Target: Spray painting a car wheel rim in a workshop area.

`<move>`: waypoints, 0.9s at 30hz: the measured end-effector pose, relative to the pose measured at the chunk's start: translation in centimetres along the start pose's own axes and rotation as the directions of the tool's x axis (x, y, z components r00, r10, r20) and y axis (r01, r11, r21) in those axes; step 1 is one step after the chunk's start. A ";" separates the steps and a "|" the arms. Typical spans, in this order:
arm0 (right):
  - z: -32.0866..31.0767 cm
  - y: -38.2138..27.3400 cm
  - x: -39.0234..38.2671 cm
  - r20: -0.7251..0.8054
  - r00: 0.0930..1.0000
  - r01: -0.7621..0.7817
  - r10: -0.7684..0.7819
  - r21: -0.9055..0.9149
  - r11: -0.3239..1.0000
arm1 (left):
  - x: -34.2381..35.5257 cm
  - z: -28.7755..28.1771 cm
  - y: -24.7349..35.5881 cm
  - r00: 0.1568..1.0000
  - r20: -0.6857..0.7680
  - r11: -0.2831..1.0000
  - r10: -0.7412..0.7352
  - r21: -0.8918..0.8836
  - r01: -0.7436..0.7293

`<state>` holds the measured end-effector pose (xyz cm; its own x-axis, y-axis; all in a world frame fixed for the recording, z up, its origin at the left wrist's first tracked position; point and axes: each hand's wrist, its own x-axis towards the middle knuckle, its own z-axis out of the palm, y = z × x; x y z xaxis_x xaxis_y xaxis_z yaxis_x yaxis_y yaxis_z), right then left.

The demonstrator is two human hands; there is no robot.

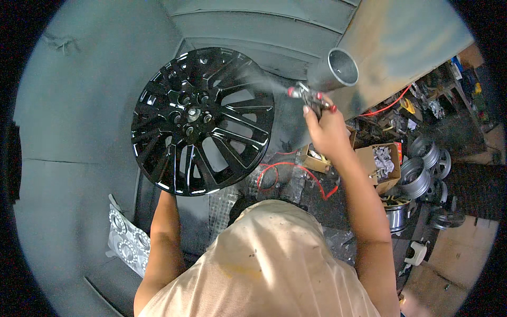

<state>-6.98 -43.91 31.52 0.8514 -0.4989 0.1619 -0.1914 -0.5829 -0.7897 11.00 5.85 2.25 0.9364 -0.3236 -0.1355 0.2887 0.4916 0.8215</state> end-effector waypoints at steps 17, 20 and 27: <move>-1.6 2.3 -5.3 0.192 0.971 0.121 -0.142 0.118 0.986 | -9.9 25.7 -20.6 0.595 0.331 0.634 -0.732 0.650 0.419; -2.4 3.1 -5.4 0.181 0.974 0.115 -0.138 0.133 0.985 | -10.3 27.1 -19.9 0.359 0.305 0.369 -0.882 0.921 0.124; -3.6 3.9 -6.2 0.143 0.962 0.191 -0.230 0.243 0.951 | -12.1 19.5 -17.3 0.163 0.321 0.359 -0.933 0.822 0.442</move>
<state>-14.71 -45.36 29.56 0.9336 -0.2540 0.2529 0.0996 -0.4940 -0.8638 -9.16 -14.53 0.51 -0.1811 -0.7706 -0.6111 0.3540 -0.6308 0.6905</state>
